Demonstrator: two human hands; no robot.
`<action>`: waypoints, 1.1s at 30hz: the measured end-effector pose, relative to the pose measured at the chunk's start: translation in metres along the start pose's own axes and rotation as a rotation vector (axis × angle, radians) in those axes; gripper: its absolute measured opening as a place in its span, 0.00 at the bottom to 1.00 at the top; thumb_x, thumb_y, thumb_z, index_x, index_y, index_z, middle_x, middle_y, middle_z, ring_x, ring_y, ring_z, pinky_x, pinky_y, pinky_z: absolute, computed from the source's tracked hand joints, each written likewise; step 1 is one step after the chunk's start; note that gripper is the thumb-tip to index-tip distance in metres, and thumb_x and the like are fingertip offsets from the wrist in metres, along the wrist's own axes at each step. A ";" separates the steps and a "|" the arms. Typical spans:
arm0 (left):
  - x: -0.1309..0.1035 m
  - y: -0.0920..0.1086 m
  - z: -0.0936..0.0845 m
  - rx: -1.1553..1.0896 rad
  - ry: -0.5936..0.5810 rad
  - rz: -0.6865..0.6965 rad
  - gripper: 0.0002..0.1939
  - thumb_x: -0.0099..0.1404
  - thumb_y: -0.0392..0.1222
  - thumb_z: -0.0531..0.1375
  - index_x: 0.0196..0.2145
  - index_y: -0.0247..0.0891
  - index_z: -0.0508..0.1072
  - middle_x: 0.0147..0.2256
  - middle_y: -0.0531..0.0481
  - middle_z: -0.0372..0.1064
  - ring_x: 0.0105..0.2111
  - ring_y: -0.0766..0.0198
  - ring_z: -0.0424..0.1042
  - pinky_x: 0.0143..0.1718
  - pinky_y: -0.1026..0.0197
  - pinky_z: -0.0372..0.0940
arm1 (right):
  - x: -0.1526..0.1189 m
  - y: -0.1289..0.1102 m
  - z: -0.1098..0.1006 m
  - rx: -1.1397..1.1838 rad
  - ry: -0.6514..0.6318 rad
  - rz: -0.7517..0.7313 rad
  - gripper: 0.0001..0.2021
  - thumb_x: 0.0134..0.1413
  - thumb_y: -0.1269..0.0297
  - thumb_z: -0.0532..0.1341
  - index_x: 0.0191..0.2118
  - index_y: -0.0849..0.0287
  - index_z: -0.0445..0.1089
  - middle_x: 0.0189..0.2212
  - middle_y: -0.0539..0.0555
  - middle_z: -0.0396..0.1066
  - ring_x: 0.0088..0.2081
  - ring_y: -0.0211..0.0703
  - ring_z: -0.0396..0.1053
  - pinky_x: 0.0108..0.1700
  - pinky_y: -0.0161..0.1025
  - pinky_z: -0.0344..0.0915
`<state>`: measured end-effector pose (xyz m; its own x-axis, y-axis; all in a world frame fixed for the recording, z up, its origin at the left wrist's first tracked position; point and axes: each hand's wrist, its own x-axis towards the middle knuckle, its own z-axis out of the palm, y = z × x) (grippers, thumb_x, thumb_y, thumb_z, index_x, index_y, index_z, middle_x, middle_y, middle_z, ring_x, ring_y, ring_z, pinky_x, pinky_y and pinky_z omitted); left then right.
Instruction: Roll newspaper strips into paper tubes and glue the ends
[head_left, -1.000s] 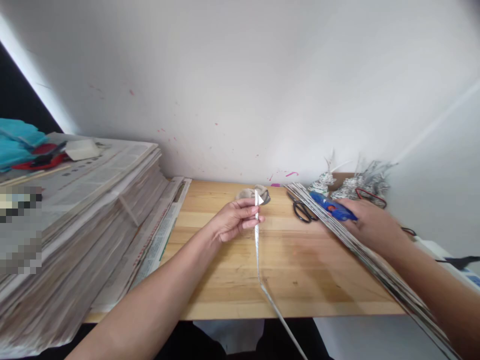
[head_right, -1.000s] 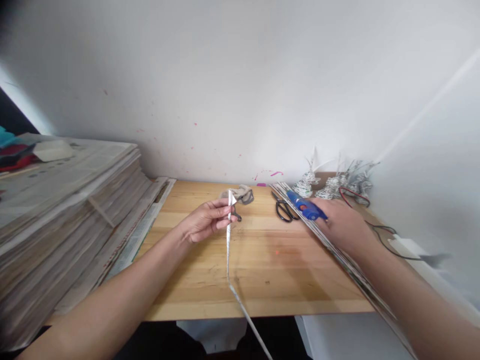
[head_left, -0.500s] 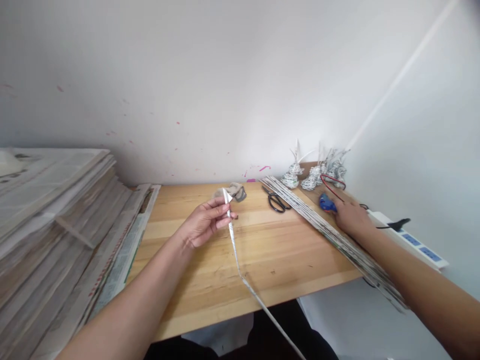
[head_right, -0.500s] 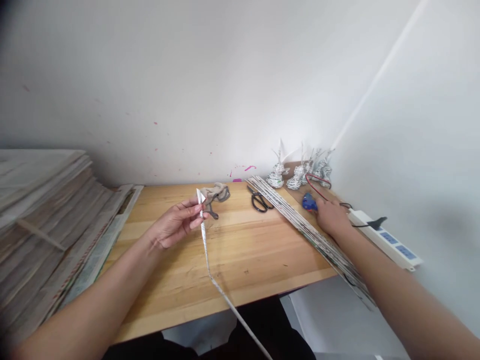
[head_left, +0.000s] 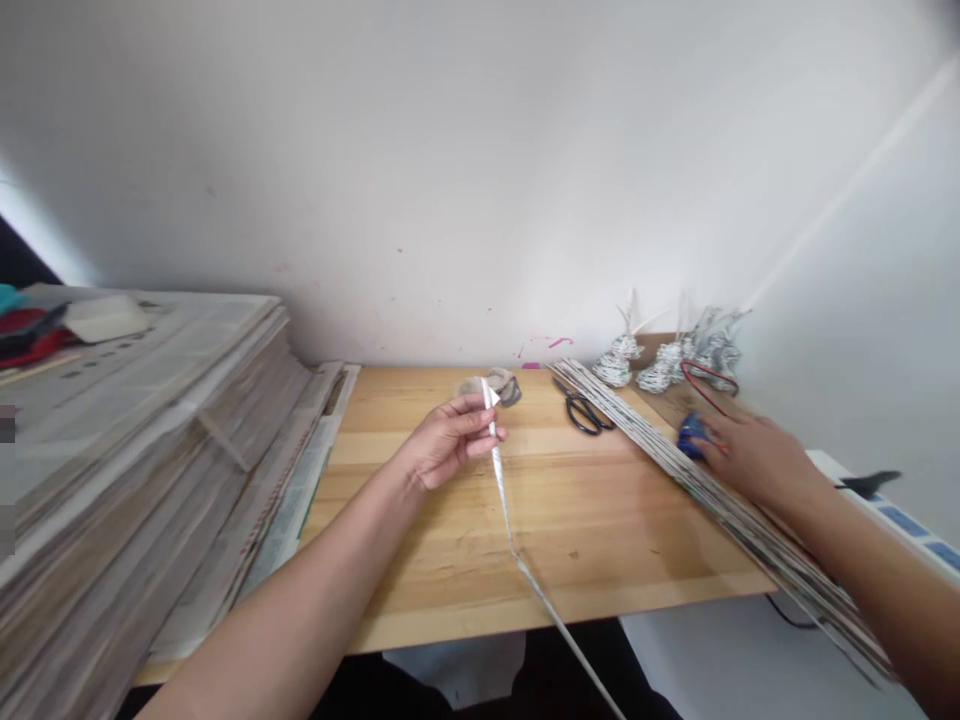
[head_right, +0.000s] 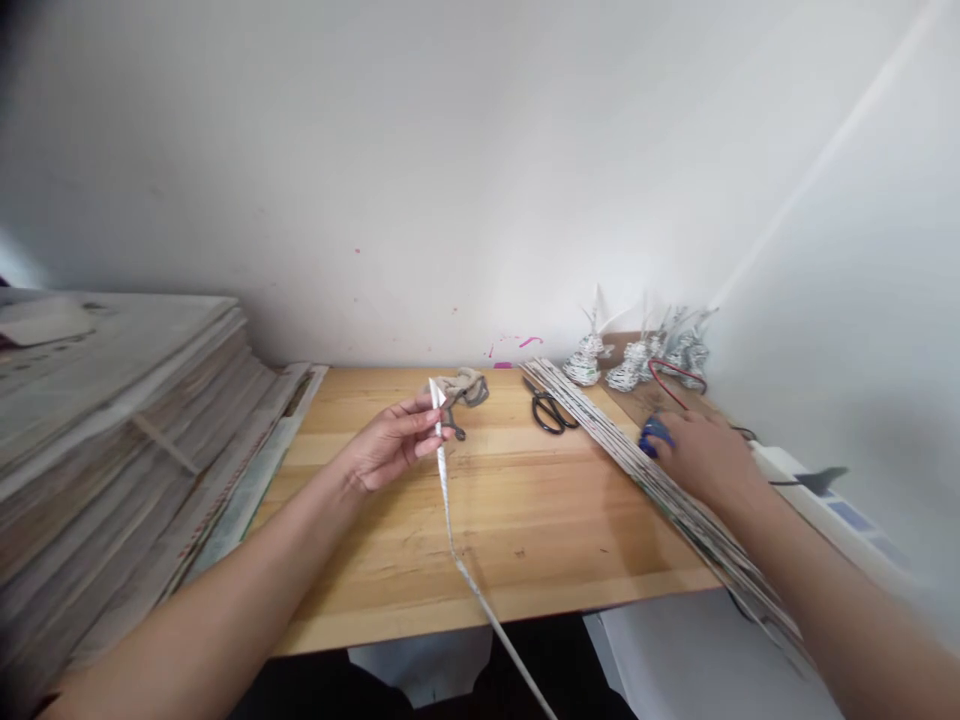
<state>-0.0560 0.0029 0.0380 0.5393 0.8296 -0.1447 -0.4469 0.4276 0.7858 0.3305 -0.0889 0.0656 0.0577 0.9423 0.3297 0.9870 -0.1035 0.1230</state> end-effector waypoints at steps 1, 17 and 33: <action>0.000 0.000 0.000 -0.004 -0.006 0.003 0.11 0.56 0.28 0.64 0.38 0.33 0.73 0.31 0.49 0.71 0.31 0.64 0.76 0.28 0.69 0.71 | 0.002 -0.023 -0.009 0.089 -0.042 -0.025 0.14 0.55 0.60 0.55 0.39 0.62 0.74 0.38 0.66 0.75 0.40 0.59 0.70 0.41 0.49 0.62; 0.010 0.004 -0.014 -0.061 -0.018 0.116 0.13 0.50 0.35 0.69 0.34 0.34 0.75 0.26 0.53 0.69 0.22 0.73 0.66 0.21 0.71 0.56 | 0.028 -0.246 0.003 1.354 -0.284 -0.092 0.13 0.52 0.52 0.61 0.29 0.57 0.71 0.21 0.49 0.68 0.23 0.37 0.63 0.25 0.35 0.58; 0.006 0.005 -0.014 -0.117 -0.154 0.108 0.07 0.56 0.32 0.65 0.34 0.31 0.73 0.31 0.50 0.70 0.25 0.73 0.69 0.25 0.73 0.65 | 0.024 -0.239 0.009 2.089 -1.072 0.164 0.14 0.48 0.54 0.67 0.31 0.61 0.68 0.21 0.45 0.62 0.18 0.27 0.58 0.19 0.28 0.47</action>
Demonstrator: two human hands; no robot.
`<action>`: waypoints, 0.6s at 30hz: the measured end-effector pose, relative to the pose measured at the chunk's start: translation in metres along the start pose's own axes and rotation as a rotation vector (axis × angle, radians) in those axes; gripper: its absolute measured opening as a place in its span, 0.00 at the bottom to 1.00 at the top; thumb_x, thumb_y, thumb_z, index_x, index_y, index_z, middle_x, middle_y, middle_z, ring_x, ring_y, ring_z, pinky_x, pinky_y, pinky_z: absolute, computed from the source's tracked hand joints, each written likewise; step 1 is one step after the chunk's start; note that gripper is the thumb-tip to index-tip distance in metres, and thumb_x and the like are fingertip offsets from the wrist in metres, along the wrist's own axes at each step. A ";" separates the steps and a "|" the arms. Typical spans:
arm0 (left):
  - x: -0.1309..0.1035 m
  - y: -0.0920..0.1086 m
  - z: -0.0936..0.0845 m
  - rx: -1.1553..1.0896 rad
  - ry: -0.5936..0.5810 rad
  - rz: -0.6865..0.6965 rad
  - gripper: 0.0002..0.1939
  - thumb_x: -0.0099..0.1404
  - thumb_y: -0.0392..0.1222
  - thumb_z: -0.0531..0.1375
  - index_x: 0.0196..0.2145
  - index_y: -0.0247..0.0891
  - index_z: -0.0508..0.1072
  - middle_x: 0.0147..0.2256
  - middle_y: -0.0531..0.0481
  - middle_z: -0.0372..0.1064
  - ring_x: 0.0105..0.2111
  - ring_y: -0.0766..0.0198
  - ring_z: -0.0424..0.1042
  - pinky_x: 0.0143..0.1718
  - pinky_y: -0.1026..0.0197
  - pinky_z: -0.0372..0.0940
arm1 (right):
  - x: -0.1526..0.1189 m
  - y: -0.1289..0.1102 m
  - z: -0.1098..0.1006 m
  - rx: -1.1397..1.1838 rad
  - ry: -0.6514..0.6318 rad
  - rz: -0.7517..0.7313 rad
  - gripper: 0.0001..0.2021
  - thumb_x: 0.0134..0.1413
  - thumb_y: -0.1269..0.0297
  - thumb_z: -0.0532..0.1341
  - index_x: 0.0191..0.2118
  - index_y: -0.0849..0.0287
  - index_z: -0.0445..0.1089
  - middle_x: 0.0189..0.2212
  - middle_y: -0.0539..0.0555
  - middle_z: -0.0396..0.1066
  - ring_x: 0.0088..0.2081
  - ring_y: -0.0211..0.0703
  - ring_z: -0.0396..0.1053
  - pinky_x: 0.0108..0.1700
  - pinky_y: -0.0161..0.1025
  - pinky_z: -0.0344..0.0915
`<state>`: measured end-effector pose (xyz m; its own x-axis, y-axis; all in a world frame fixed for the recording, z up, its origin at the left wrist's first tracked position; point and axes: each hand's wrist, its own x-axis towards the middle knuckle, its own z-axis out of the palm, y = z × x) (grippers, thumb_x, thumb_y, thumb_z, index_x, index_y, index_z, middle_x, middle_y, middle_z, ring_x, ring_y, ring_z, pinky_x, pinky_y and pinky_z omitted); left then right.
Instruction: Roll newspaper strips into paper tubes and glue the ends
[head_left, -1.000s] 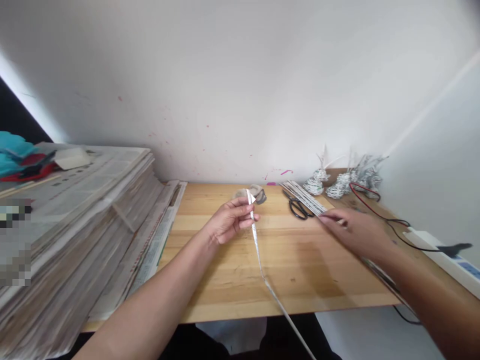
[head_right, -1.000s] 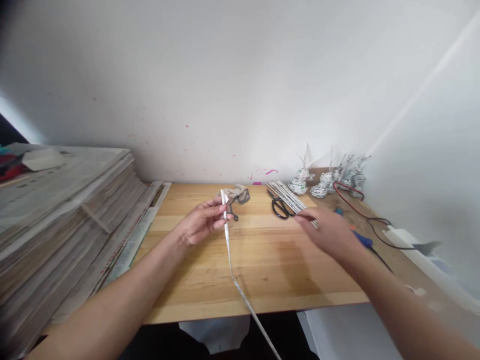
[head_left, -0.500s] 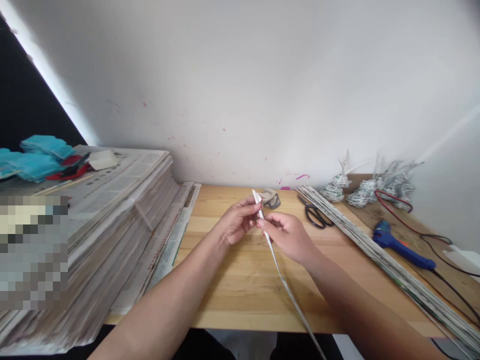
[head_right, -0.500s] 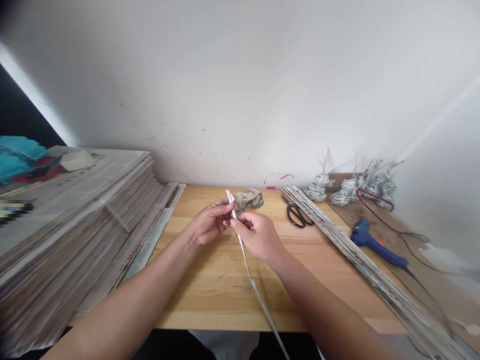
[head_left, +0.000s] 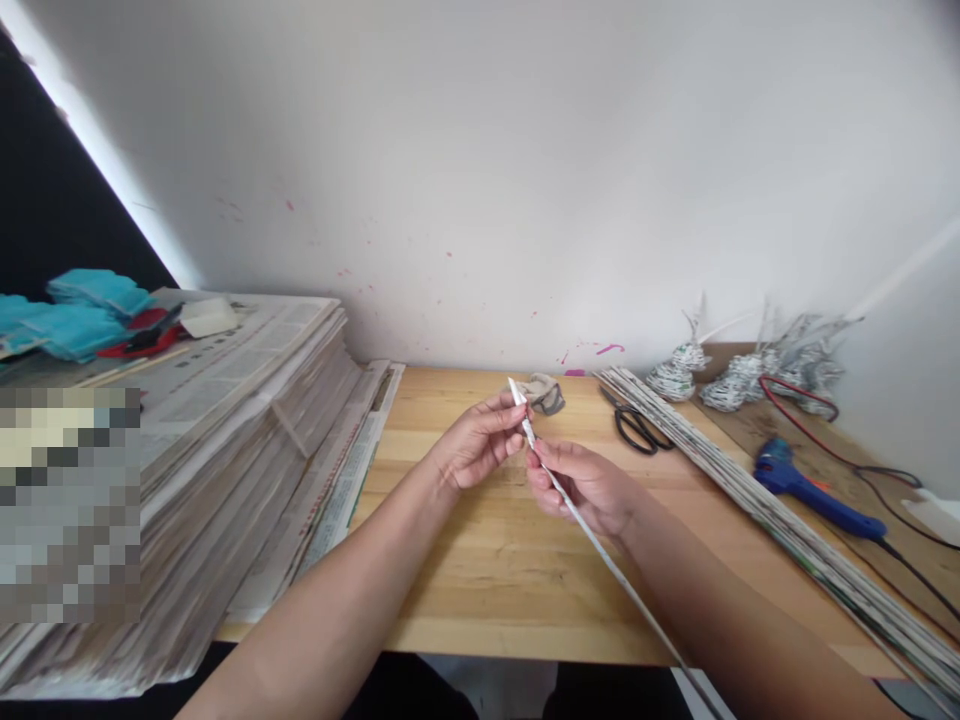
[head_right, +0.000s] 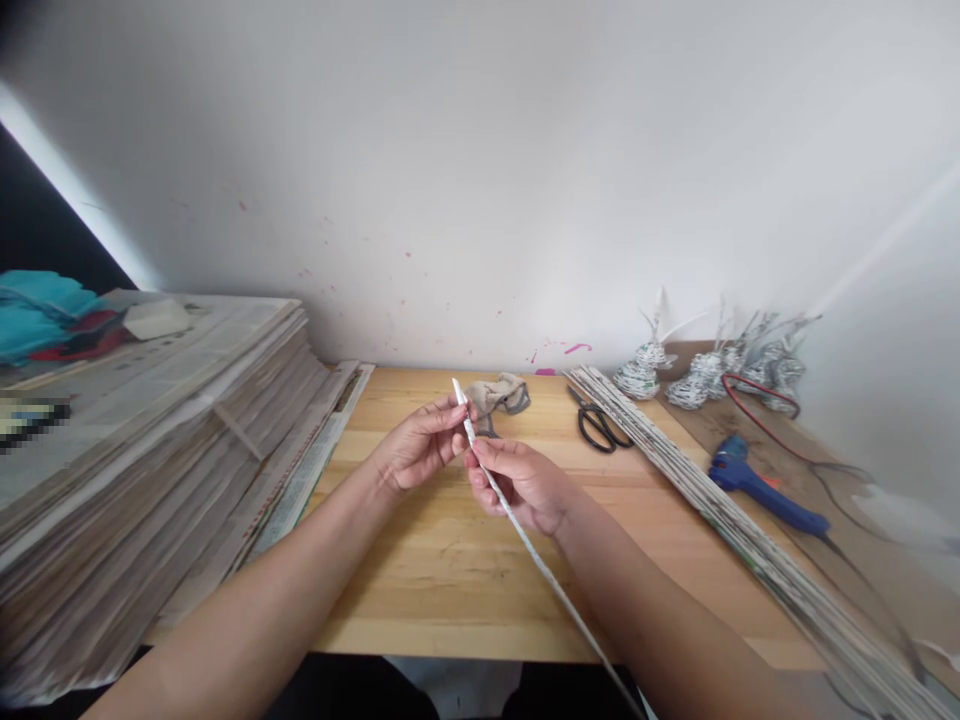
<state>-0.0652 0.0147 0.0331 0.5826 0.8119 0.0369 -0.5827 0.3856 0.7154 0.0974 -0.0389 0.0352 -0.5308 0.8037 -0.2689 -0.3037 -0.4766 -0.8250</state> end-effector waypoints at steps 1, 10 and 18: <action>-0.001 0.000 0.000 -0.004 -0.004 -0.003 0.07 0.56 0.32 0.65 0.34 0.31 0.73 0.31 0.50 0.70 0.26 0.73 0.69 0.26 0.72 0.65 | 0.000 0.001 -0.001 0.010 -0.015 0.012 0.15 0.49 0.54 0.66 0.30 0.61 0.67 0.20 0.45 0.62 0.18 0.27 0.58 0.19 0.28 0.46; 0.003 0.002 0.001 0.056 0.048 0.003 0.07 0.56 0.37 0.66 0.31 0.32 0.72 0.23 0.52 0.68 0.20 0.72 0.67 0.22 0.70 0.63 | 0.005 -0.006 0.015 -0.549 0.238 -0.300 0.18 0.52 0.48 0.61 0.29 0.60 0.67 0.21 0.48 0.65 0.21 0.33 0.63 0.23 0.32 0.56; 0.002 0.004 -0.003 -0.032 0.070 0.025 0.05 0.55 0.32 0.65 0.31 0.30 0.74 0.28 0.50 0.71 0.27 0.73 0.71 0.29 0.74 0.66 | 0.014 -0.004 0.016 0.068 -0.034 -0.051 0.20 0.53 0.47 0.60 0.25 0.58 0.58 0.17 0.45 0.57 0.18 0.32 0.55 0.20 0.32 0.46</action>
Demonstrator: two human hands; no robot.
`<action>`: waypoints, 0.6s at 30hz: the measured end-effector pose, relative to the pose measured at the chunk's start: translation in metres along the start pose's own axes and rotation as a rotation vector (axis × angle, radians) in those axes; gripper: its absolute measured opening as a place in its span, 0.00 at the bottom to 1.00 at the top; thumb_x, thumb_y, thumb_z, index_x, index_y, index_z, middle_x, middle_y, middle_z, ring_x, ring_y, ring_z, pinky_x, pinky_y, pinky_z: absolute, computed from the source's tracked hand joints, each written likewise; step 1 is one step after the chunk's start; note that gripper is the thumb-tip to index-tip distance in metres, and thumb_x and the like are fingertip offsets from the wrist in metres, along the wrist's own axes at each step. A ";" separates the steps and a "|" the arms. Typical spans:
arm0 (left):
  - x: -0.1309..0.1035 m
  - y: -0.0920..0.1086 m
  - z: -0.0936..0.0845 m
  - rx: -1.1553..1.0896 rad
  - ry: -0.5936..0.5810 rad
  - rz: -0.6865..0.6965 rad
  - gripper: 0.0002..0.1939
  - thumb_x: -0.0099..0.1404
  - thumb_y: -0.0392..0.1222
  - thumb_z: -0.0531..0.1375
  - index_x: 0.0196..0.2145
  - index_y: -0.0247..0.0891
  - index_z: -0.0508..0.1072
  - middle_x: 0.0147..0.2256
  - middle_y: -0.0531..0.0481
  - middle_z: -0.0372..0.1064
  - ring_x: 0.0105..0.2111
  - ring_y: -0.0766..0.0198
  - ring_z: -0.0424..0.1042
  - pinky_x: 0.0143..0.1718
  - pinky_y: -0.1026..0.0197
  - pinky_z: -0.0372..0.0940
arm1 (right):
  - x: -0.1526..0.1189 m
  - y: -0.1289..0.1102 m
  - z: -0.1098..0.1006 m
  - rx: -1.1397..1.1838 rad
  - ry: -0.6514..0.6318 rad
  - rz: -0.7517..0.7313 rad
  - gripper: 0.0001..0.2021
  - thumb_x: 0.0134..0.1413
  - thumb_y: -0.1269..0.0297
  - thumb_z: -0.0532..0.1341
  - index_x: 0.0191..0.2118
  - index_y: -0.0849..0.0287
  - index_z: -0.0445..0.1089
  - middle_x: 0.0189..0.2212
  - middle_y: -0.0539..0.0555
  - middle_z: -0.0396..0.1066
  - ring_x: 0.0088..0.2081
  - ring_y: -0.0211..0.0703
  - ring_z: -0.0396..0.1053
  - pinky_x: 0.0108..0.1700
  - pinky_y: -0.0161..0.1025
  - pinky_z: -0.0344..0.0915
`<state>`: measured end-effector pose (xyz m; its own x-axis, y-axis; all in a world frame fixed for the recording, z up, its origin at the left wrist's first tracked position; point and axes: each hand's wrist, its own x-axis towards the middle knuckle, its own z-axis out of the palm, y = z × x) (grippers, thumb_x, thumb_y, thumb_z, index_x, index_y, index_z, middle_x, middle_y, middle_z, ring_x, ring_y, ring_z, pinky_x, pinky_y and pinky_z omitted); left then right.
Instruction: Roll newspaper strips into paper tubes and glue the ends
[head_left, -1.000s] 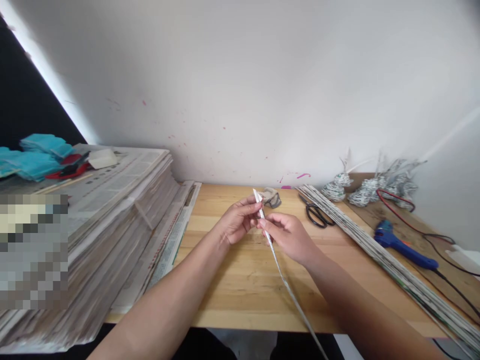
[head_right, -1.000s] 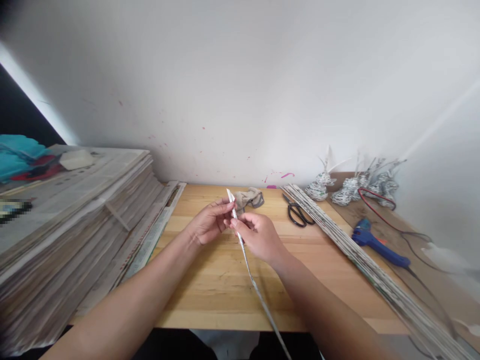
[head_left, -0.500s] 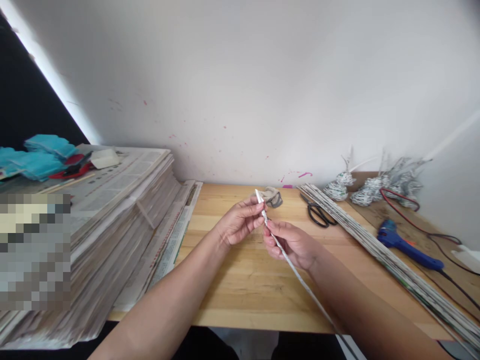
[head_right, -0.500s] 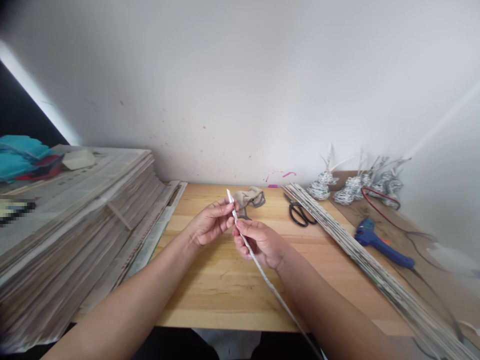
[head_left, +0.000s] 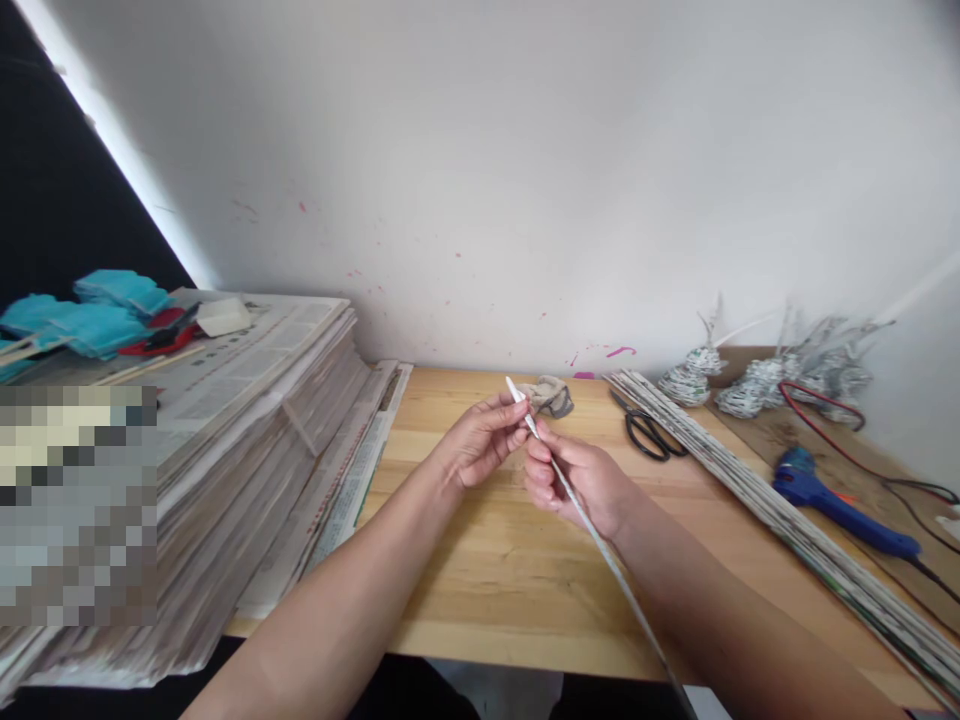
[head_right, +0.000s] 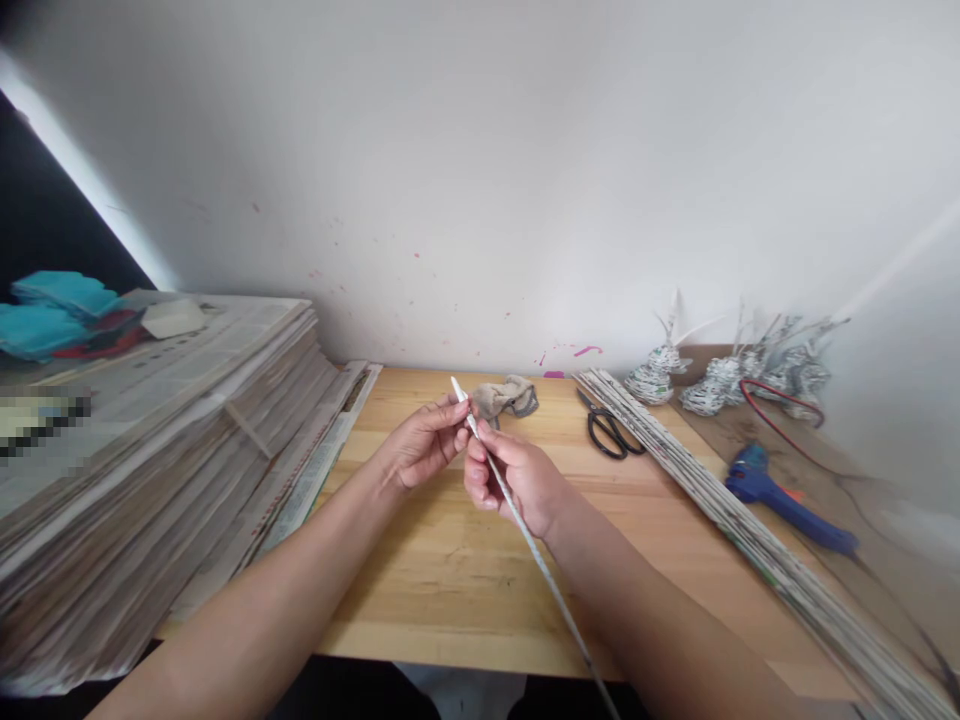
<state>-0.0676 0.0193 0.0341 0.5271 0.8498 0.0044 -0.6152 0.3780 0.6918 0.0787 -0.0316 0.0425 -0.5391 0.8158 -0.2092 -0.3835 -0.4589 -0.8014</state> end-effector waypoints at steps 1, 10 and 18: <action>-0.001 0.000 0.000 -0.004 -0.008 -0.003 0.05 0.55 0.31 0.65 0.32 0.30 0.74 0.29 0.50 0.71 0.27 0.73 0.71 0.29 0.74 0.66 | 0.000 0.001 -0.001 0.053 -0.042 0.013 0.19 0.53 0.49 0.60 0.24 0.58 0.56 0.17 0.44 0.55 0.18 0.32 0.55 0.21 0.32 0.47; -0.002 -0.001 0.000 0.045 -0.034 -0.002 0.10 0.51 0.33 0.68 0.32 0.32 0.73 0.27 0.52 0.70 0.25 0.74 0.69 0.25 0.73 0.63 | -0.003 0.011 -0.007 -0.116 -0.031 -0.100 0.21 0.57 0.45 0.54 0.24 0.58 0.61 0.17 0.47 0.60 0.18 0.35 0.57 0.23 0.35 0.52; -0.001 0.000 0.000 0.099 -0.011 -0.001 0.10 0.52 0.35 0.69 0.28 0.31 0.71 0.25 0.54 0.69 0.20 0.76 0.66 0.24 0.73 0.63 | -0.003 0.013 -0.005 -0.434 0.176 -0.286 0.22 0.58 0.46 0.55 0.26 0.60 0.67 0.16 0.48 0.63 0.18 0.33 0.59 0.21 0.32 0.51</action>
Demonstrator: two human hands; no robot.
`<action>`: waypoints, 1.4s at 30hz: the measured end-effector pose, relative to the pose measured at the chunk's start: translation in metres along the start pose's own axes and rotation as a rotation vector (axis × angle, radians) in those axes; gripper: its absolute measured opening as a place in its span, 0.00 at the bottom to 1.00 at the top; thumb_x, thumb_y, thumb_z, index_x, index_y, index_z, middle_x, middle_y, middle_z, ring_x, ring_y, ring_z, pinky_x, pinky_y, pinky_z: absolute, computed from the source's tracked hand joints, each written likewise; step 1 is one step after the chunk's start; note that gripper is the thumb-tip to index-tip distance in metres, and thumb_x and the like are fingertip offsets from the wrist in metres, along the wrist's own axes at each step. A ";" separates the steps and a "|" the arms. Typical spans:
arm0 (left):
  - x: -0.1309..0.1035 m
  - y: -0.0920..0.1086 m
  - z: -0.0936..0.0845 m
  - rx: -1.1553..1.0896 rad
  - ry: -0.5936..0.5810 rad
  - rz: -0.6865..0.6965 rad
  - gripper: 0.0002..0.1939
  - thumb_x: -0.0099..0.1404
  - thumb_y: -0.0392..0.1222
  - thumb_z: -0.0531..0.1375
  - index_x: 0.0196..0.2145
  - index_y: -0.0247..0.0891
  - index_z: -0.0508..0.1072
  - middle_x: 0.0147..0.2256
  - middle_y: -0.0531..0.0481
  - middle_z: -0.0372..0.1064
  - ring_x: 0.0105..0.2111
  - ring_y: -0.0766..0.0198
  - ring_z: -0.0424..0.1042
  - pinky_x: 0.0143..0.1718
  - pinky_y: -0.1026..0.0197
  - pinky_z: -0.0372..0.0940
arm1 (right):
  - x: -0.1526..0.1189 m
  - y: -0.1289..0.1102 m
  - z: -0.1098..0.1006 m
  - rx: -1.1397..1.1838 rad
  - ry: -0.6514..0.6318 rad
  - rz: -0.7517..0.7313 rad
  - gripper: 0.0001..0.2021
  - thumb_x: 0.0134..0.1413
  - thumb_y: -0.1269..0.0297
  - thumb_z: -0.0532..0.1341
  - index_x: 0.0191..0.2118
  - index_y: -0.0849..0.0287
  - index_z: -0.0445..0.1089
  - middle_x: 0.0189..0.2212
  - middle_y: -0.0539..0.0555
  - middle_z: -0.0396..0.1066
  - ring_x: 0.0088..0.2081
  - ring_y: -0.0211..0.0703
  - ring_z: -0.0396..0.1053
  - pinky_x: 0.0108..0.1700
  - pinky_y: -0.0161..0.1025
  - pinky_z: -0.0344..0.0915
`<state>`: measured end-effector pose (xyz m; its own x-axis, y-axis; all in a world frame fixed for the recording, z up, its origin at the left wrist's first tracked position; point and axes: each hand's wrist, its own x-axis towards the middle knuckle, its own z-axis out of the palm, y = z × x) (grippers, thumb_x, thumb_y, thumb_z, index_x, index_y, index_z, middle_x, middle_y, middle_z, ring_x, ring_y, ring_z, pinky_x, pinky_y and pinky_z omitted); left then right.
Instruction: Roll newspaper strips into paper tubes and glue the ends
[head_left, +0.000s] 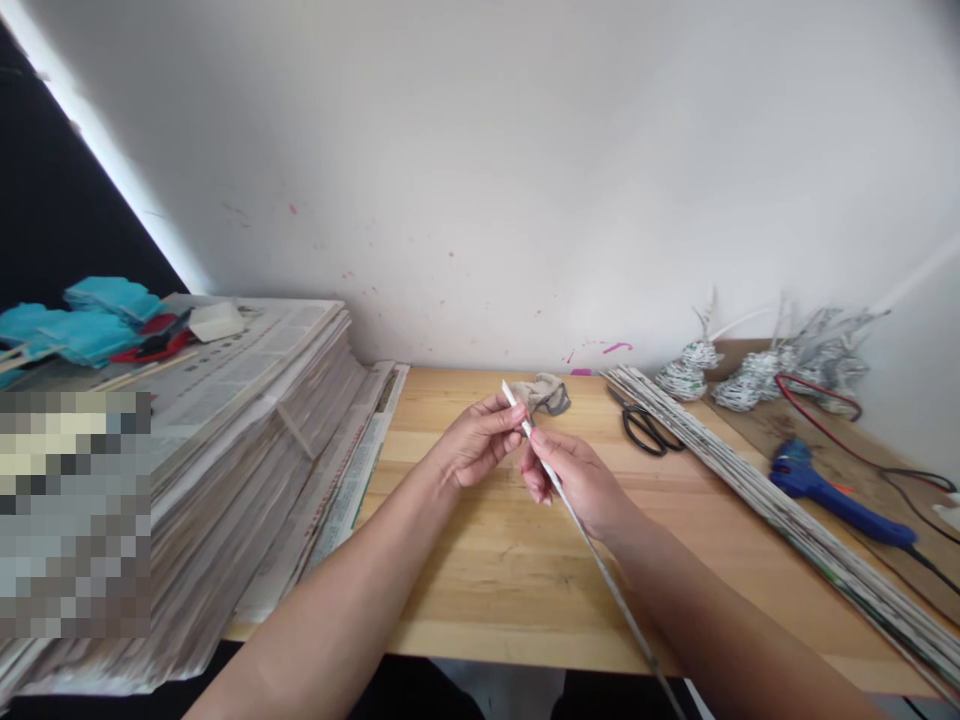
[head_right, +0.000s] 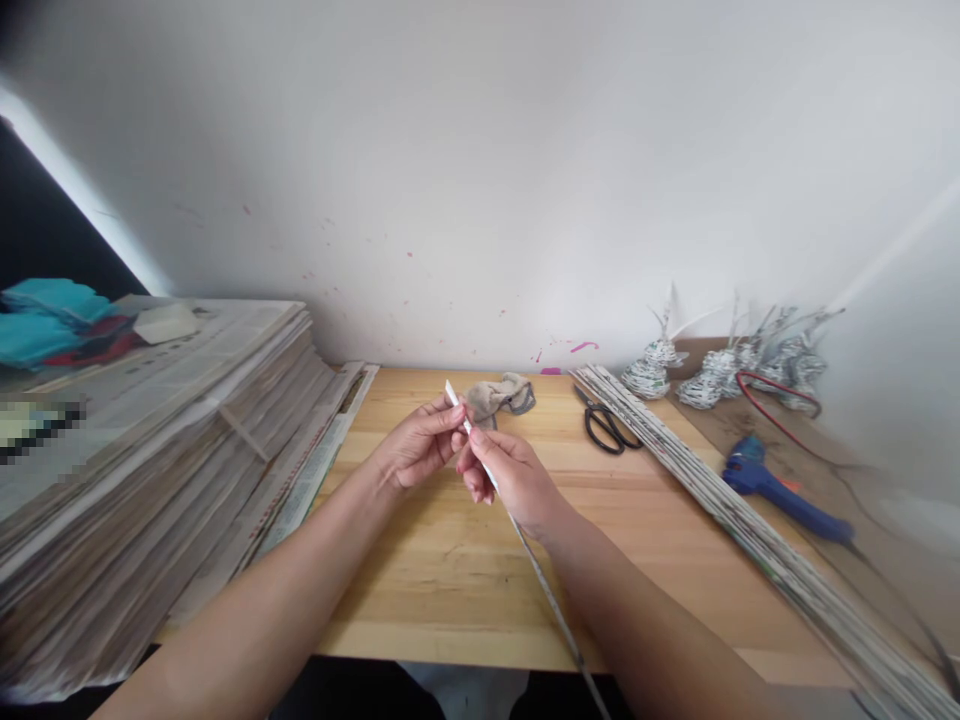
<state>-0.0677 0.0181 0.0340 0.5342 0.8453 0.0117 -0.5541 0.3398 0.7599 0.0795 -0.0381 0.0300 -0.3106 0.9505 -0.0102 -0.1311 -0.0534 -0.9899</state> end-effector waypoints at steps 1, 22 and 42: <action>0.000 0.000 0.000 -0.003 0.005 -0.001 0.10 0.51 0.35 0.69 0.28 0.31 0.71 0.25 0.54 0.69 0.20 0.76 0.66 0.24 0.73 0.63 | 0.000 0.000 0.000 0.023 -0.012 0.013 0.22 0.58 0.46 0.54 0.26 0.60 0.67 0.16 0.48 0.62 0.18 0.33 0.59 0.21 0.32 0.51; 0.008 -0.011 -0.006 0.011 0.150 -0.056 0.12 0.51 0.37 0.69 0.34 0.29 0.77 0.25 0.50 0.70 0.21 0.76 0.67 0.23 0.75 0.64 | -0.002 0.005 -0.003 -0.541 0.304 -0.266 0.18 0.61 0.52 0.53 0.29 0.59 0.69 0.16 0.46 0.60 0.19 0.33 0.57 0.23 0.32 0.53; 0.004 -0.011 0.001 0.112 0.185 -0.010 0.15 0.50 0.43 0.69 0.34 0.30 0.77 0.25 0.50 0.70 0.21 0.74 0.66 0.21 0.71 0.61 | -0.004 0.006 -0.002 -0.674 0.282 -0.281 0.17 0.62 0.54 0.52 0.29 0.59 0.70 0.18 0.48 0.62 0.21 0.34 0.59 0.26 0.33 0.55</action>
<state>-0.0586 0.0168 0.0264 0.4073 0.9069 -0.1081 -0.4696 0.3095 0.8268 0.0817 -0.0416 0.0240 -0.0880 0.9476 0.3071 0.4583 0.3123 -0.8321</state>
